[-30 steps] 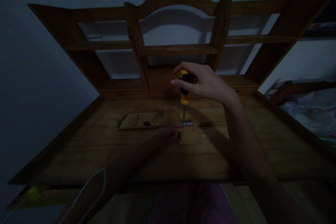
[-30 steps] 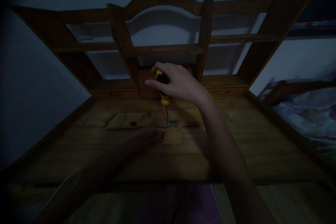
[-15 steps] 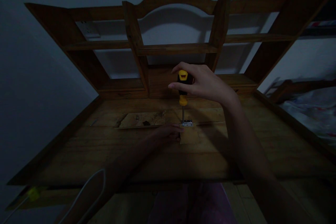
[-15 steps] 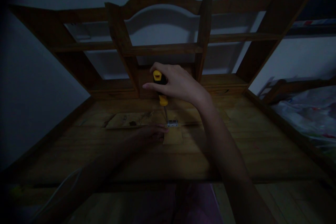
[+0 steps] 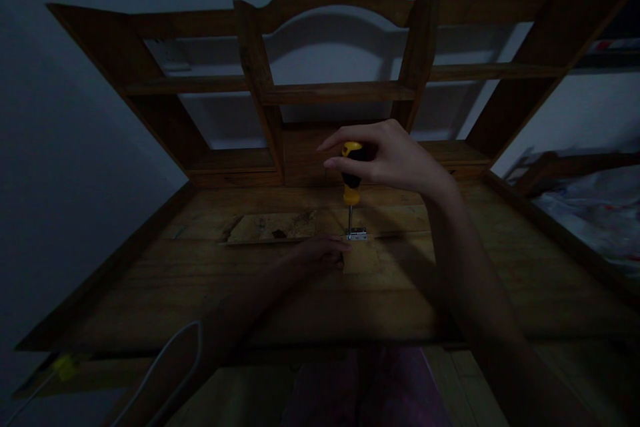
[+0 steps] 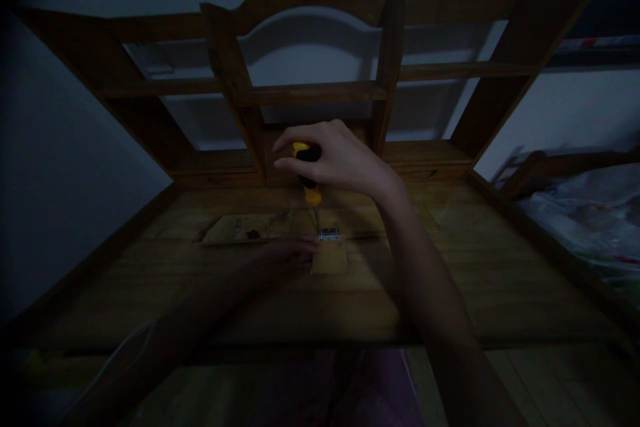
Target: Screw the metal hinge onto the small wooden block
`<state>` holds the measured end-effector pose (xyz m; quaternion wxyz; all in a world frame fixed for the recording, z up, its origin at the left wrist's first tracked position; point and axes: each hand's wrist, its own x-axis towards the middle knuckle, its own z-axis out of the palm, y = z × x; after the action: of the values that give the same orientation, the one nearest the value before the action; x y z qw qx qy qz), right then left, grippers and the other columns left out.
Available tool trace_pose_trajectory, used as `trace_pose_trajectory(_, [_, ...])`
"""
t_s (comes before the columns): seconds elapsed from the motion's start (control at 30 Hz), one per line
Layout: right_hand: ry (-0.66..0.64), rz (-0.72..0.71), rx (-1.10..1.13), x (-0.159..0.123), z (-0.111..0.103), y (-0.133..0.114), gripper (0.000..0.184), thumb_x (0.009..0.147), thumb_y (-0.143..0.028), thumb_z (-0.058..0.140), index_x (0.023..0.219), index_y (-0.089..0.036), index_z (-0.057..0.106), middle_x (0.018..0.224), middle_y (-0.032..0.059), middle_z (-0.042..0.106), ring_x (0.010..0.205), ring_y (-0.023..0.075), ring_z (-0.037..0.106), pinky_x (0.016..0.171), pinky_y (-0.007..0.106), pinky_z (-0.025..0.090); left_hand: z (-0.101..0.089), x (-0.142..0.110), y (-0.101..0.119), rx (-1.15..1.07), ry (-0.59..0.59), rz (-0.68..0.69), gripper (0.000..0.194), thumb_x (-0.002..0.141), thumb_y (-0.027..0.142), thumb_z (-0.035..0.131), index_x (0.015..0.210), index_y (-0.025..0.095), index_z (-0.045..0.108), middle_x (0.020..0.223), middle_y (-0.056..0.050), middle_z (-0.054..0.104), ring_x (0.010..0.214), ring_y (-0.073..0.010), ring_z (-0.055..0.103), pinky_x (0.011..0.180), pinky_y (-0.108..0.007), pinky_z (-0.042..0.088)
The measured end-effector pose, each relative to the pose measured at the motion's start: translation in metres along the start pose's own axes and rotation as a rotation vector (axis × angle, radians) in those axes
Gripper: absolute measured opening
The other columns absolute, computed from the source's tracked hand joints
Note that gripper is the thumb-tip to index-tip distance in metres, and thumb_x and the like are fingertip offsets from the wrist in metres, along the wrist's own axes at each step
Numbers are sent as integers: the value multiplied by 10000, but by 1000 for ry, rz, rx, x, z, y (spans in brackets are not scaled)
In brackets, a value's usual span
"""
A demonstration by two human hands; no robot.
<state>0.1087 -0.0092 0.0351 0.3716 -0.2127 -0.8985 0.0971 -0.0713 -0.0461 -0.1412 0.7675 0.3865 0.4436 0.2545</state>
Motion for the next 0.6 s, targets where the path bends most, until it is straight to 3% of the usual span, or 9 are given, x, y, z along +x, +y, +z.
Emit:
trace_pose_trajectory(0.13, [-57, -14, 109, 1, -3, 0, 267, 892, -406, 698, 1033, -192, 772, 1006, 29, 762, 948, 203, 666, 861, 320, 440, 0, 1, 0, -4, 1, 4, 184, 753, 185, 828, 836, 119, 678, 662, 15, 608, 650, -93, 593, 708, -221, 490])
trace_pose_trajectory(0.3, [-130, 27, 156, -1, -12, 1, 288, 898, -444, 691, 987, -184, 778, 951, 28, 755, 883, 187, 660, 810, 317, 449, -4, 5, -2, 15, 6, -12, 152, 764, 188, 806, 821, 123, 681, 575, 42, 533, 586, -87, 550, 677, -219, 474])
trace_pose_trajectory(0.6, [-237, 121, 193, -8, -33, -2, 316, 870, -342, 718, 1150, -195, 726, 1061, 27, 729, 878, 167, 632, 731, 285, 470, -7, 9, -6, 1, 11, 5, 167, 733, 181, 815, 804, 129, 673, 585, 46, 522, 609, -90, 553, 682, -218, 471])
